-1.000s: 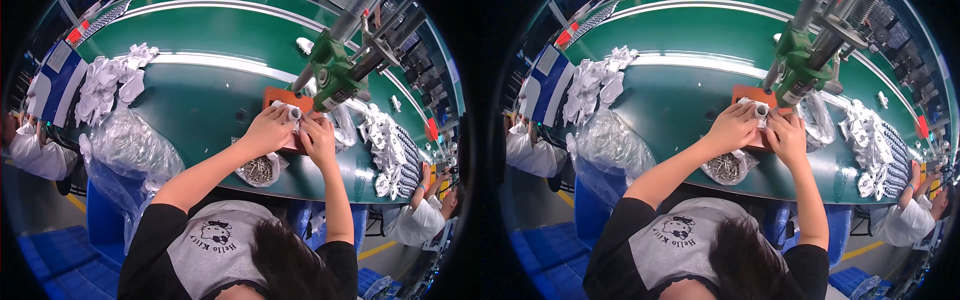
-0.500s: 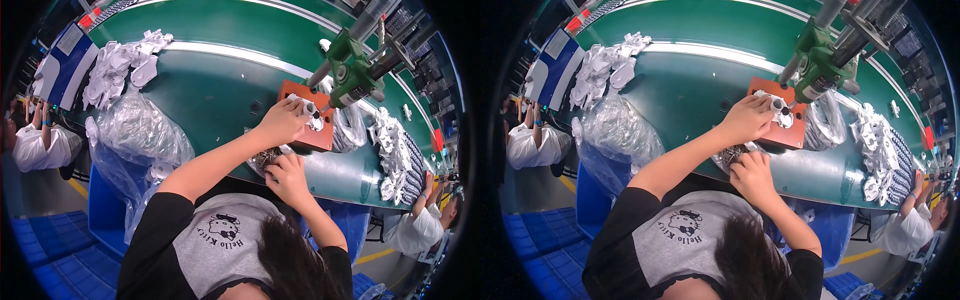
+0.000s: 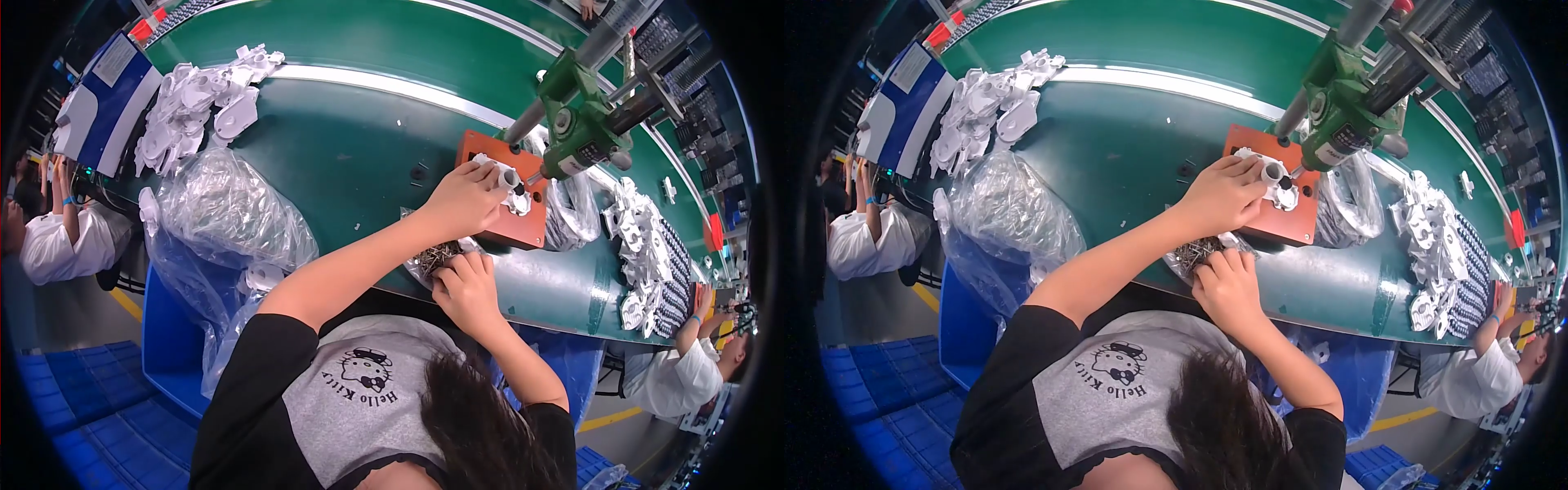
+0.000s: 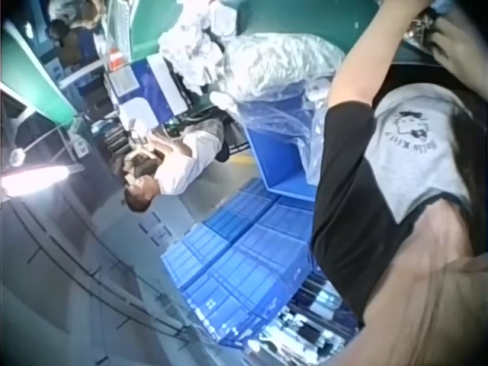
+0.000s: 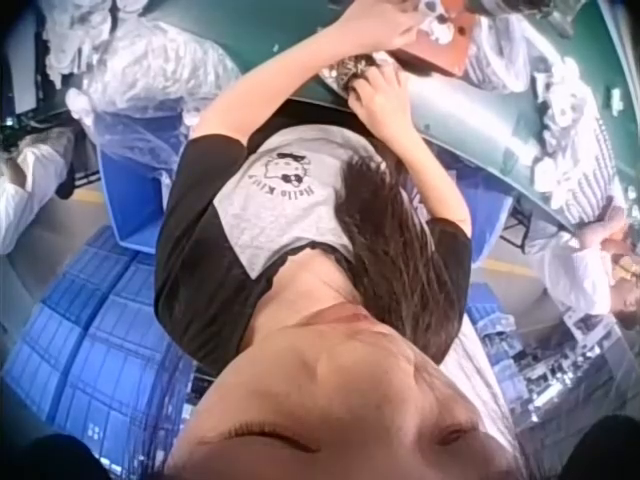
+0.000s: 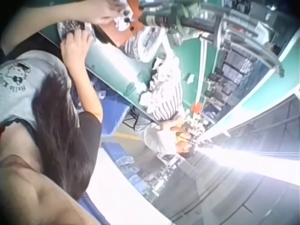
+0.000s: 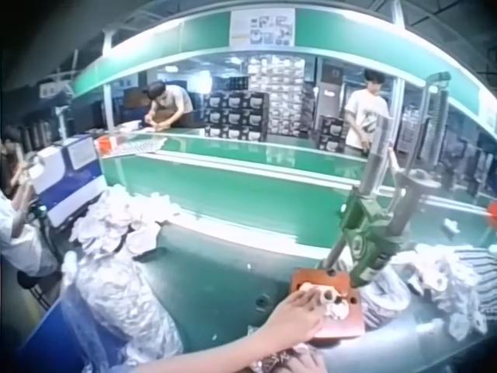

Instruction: Operate a manual press machine to attach small metal components to white plastic parts on an assembly line.

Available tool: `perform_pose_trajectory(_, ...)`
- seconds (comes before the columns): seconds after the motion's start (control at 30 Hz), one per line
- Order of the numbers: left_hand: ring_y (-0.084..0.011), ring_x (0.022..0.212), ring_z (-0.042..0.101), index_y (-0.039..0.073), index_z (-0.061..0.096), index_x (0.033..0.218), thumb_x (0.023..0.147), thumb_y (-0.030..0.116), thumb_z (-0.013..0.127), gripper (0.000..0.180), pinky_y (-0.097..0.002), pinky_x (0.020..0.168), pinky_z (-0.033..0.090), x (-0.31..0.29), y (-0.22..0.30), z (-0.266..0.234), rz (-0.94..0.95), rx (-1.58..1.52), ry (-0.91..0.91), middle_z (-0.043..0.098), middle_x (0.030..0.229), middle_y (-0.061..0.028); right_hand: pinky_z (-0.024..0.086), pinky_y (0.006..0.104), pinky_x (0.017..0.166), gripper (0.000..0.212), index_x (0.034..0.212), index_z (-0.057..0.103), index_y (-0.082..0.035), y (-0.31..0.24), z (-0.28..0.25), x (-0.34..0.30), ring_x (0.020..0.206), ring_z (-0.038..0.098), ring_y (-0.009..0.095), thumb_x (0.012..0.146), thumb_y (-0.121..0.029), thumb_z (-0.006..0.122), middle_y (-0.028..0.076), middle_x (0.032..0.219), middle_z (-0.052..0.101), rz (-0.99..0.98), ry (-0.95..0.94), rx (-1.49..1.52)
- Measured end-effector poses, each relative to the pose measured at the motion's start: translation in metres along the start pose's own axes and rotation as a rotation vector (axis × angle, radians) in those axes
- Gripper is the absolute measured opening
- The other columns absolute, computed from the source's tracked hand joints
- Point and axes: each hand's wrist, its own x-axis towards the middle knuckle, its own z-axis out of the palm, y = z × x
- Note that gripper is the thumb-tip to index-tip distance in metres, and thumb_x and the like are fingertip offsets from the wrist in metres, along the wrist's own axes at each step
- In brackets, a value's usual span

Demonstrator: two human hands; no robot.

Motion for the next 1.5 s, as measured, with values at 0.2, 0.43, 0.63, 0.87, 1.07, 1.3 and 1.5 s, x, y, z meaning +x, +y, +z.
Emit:
perform_pose_trajectory(0.2, -0.0291, 0.103, 0.059, 0.006, 0.062, 0.094, 0.074, 0.016, 0.061, 0.022, -0.0401, 0.094, 0.042, -0.001, -0.002, 0.003, 0.005, 0.012, 0.0, 0.063, 0.106, -0.0169, 0.039, 0.0357, 0.072, 0.015, 0.074, 0.059, -0.006, 0.003, -0.014, 0.008, 0.08, 0.05, 0.026, 0.063, -0.002, 0.067, 0.007, 0.078, 0.053, 0.112, -0.023, 0.231)
perform_pose_trajectory(0.43, -0.0284, 0.104, 0.059, 0.006, 0.062, 0.089, 0.075, 0.017, 0.06, 0.018, -0.0397, 0.093, 0.042, 0.0, -0.001, -0.002, -0.012, 0.008, -0.023, 0.062, 0.106, -0.0171, 0.038, 0.0201, 0.065, 0.001, 0.078, 0.058, 0.0, 0.056, -0.063, 0.026, 0.071, 0.047, 0.007, 0.078, -0.001, 0.058, 0.0, 0.076, 0.055, 0.653, 0.211, 0.683)
perform_pose_trajectory(0.63, -0.0286, 0.104, 0.058, 0.005, 0.061, 0.089, 0.077, 0.016, 0.059, 0.017, -0.04, 0.093, 0.042, 0.002, 0.0, -0.004, -0.003, -0.014, -0.024, 0.062, 0.108, -0.0177, 0.041, 0.0213, 0.067, 0.012, 0.086, 0.06, 0.004, 0.124, -0.053, 0.042, 0.072, 0.052, 0.008, 0.082, -0.007, 0.059, 0.002, 0.081, 0.061, 0.791, 0.388, 0.642)
perform_pose_trajectory(0.87, -0.0284, 0.103, 0.059, 0.004, 0.061, 0.086, 0.076, 0.016, 0.06, 0.015, -0.0398, 0.093, 0.043, 0.0, -0.001, -0.002, -0.002, -0.005, -0.018, 0.061, 0.109, -0.0184, 0.044, 0.025, 0.071, 0.017, 0.088, 0.062, 0.006, 0.125, -0.055, 0.047, 0.076, 0.057, 0.012, 0.079, -0.008, 0.064, 0.008, 0.085, 0.063, 0.809, 0.265, 0.467)
perform_pose_trajectory(1.07, -0.0278, 0.103, 0.059, 0.005, 0.061, 0.086, 0.076, 0.016, 0.06, 0.015, -0.0397, 0.093, 0.043, 0.001, -0.002, -0.002, -0.015, -0.002, -0.012, 0.061, 0.108, -0.0176, 0.044, 0.0291, 0.077, 0.012, 0.085, 0.064, 0.004, 0.122, -0.06, 0.04, 0.086, 0.056, 0.018, 0.074, -0.003, 0.065, 0.009, 0.091, 0.059, 0.456, 0.147, 0.343)
perform_pose_trajectory(1.3, -0.0308, 0.104, 0.058, 0.003, 0.061, 0.088, 0.072, 0.021, 0.061, 0.024, -0.0397, 0.094, 0.04, 0.0, -0.005, 0.002, 0.006, -0.026, 0.006, 0.062, 0.104, -0.0196, 0.044, 0.0304, 0.077, 0.013, 0.084, 0.066, 0.001, 0.118, -0.083, 0.046, 0.083, 0.055, 0.022, 0.071, -0.001, 0.066, 0.01, 0.088, 0.059, 0.401, 0.009, 0.189)
perform_pose_trajectory(1.5, -0.0271, 0.102, 0.059, 0.005, 0.06, 0.082, 0.074, 0.015, 0.061, 0.012, -0.0395, 0.092, 0.043, 0.004, -0.001, -0.001, -0.01, -0.024, 0.016, 0.062, 0.104, -0.0156, 0.045, 0.0365, 0.07, 0.009, 0.077, 0.064, 0.0, 0.119, -0.085, 0.058, 0.078, 0.054, 0.029, 0.07, -0.006, 0.065, 0.011, 0.076, 0.06, 0.16, -0.12, -0.067)
